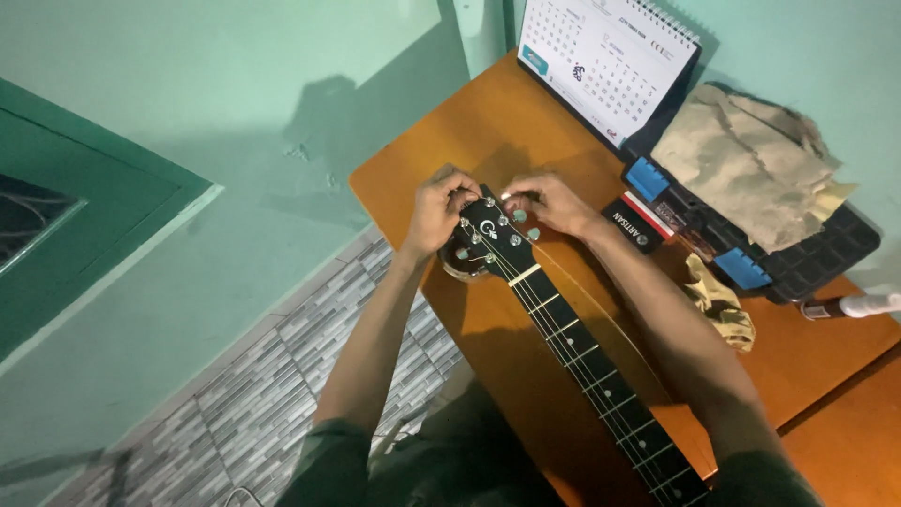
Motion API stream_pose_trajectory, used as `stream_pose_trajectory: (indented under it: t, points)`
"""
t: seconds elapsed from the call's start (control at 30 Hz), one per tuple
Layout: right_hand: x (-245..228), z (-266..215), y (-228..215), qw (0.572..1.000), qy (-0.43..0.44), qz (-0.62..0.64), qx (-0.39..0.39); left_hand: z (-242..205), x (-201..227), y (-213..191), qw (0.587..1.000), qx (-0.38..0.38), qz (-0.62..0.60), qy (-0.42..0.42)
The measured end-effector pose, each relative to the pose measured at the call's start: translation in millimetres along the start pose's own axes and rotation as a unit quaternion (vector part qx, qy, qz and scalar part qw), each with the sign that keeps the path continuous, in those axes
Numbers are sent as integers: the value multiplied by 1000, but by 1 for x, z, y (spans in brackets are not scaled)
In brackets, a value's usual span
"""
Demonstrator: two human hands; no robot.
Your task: Installing a new string on an acoustic guitar by threading it through the bridge and tuning peg.
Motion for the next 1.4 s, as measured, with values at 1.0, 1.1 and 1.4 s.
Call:
stream_pose_trajectory:
  t: [1.0,1.1,1.4]
  points:
    - [-21,-4,1,975,213,61,-33,27,-6,-34,929,-152,-107,-321]
    - [-30,-4,1,974,217,50,-41,34,-12,-26,966,-211,59,-139]
    - [1,-6,7,971,217,93,-36,59,-24,-1,905,-328,237,-131]
Point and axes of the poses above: each hand's wrist, its own z-axis towards the middle knuckle, its own y-axis out of the palm, x = y × z, the point moved 2 cm from there along z, towards the middle knuckle, and after that the axes turned 5 degrees about y, right-handed, at the moved point
